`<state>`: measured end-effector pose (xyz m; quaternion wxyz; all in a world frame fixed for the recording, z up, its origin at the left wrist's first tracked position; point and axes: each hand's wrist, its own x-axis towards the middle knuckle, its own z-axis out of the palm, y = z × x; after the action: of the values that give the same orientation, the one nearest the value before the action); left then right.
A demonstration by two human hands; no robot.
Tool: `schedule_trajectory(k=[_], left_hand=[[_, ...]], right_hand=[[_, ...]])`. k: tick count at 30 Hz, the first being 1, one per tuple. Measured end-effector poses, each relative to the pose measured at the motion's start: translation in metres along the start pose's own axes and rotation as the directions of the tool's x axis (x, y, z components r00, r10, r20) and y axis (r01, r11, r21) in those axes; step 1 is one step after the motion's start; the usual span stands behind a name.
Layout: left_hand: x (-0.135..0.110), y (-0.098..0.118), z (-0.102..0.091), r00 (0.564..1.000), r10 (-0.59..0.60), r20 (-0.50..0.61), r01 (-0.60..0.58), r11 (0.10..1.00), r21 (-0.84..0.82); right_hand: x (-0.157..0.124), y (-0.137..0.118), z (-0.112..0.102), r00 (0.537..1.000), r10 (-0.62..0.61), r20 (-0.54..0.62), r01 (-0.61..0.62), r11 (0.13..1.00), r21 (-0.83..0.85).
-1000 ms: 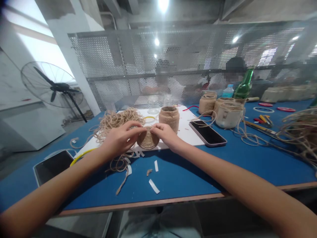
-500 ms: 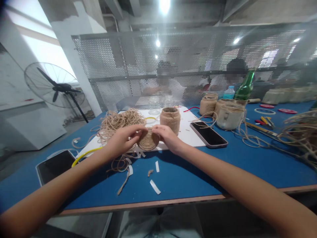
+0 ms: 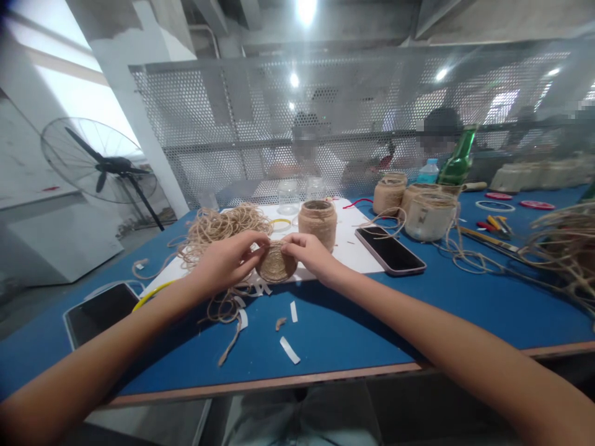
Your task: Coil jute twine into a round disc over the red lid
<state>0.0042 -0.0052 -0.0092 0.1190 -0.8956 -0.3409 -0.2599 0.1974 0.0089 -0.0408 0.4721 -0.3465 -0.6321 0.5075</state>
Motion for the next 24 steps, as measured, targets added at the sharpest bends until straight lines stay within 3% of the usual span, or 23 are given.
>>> schedule_trajectory(k=[5, 16, 24], left_hand=[[0.000, -0.002, 0.002, 0.996, 0.083, -0.045, -0.077, 0.990, 0.119], [-0.001, -0.003, 0.005, 0.989, 0.136, -0.061, -0.108, 0.934, 0.340], [0.000, 0.004, 0.002, 0.999, 0.038, -0.023, -0.032, 0.973, 0.230]], right_hand=[[0.001, -0.001, -0.001, 0.999, -0.012, -0.043, 0.013, 1.000, 0.015], [-0.001, -0.002, 0.002, 0.997, 0.008, -0.072, -0.003, 0.997, 0.079], [-0.001, -0.003, 0.006, 0.997, 0.052, -0.061, -0.034, 0.961, 0.275]])
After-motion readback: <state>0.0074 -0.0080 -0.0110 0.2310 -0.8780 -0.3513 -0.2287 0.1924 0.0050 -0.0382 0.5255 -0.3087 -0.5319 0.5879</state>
